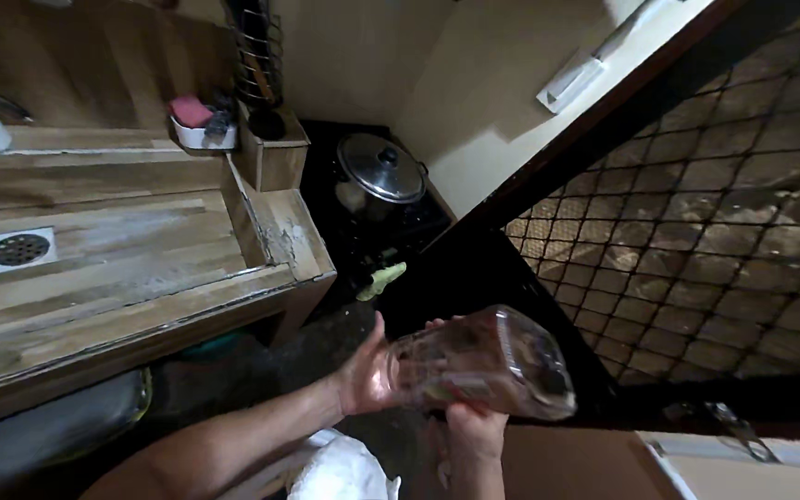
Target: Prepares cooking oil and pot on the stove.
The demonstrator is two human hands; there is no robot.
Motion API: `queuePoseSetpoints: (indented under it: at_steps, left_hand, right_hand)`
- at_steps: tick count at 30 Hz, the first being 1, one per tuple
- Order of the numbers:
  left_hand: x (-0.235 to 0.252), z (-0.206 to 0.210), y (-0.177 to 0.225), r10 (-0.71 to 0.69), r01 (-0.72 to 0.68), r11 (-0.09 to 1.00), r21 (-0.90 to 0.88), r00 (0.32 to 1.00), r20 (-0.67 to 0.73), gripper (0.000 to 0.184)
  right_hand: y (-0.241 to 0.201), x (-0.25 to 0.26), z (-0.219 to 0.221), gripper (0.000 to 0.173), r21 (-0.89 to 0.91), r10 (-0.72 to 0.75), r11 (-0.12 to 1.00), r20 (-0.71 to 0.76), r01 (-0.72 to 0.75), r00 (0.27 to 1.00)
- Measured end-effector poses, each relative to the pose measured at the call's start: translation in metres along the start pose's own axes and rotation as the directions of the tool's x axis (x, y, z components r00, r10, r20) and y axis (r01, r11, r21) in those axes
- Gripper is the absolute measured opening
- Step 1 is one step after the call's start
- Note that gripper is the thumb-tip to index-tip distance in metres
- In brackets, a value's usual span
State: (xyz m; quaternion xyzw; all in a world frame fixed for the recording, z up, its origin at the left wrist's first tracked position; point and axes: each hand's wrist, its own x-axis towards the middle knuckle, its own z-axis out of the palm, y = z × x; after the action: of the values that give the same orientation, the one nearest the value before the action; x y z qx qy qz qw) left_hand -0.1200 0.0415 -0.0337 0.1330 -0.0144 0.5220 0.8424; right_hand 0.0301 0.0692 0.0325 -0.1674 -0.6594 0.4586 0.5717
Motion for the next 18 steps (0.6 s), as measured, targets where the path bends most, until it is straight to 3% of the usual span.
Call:
queuePoseSetpoints:
  at_steps: [2,3,6,9,11,13,14,16,18]
  left_hand:
    - [-0.003,-0.005,0.013,0.156,-0.164,0.985,-0.061,0.982,-0.108,0.086]
    - [-0.005,0.0,0.022,0.199,-0.214,0.973,-0.083,0.967,-0.161,0.085]
    - [-0.015,0.02,0.048,0.23,-0.27,0.947,-0.174,0.948,-0.22,0.079]
    - [-0.02,0.007,0.067,0.293,-0.339,0.936,-0.099,0.901,-0.321,0.063]
    - [-0.019,0.006,0.08,0.297,-0.35,0.935,-0.065,0.868,-0.398,0.064]
    - [-0.022,0.004,0.094,0.244,-0.295,0.947,-0.126,0.917,-0.314,0.07]
    - [-0.027,-0.002,0.1,0.228,-0.258,0.959,-0.12,0.948,-0.222,0.07]
    - [-0.036,-0.022,0.108,0.251,-0.254,0.965,-0.07,0.967,-0.05,0.066]
    - [-0.041,-0.041,0.116,0.329,-0.33,0.942,0.069,0.944,0.02,0.063]
  right_hand:
    - [-0.003,0.019,0.024,0.081,0.289,0.028,0.956,0.108,-0.058,0.994]
    - [0.0,0.024,0.032,0.081,0.307,0.044,0.949,0.106,-0.075,0.993]
    - [0.021,0.022,0.046,0.106,-0.045,0.039,0.998,-0.001,-0.039,0.999]
    - [0.032,0.033,0.068,0.086,0.137,0.086,0.985,0.104,-0.1,0.991]
    - [0.037,0.042,0.079,0.082,-0.016,0.078,0.997,0.026,-0.077,0.997]
    - [0.047,0.055,0.09,0.11,-0.173,0.076,0.981,-0.047,-0.083,0.996]
    - [0.057,0.059,0.094,0.116,-0.155,0.09,0.983,-0.079,-0.102,0.993]
    - [0.082,0.062,0.095,0.109,-0.023,0.148,0.988,-0.158,-0.153,0.976]
    - [0.104,0.064,0.098,0.091,0.141,0.248,0.965,-0.199,-0.223,0.948]
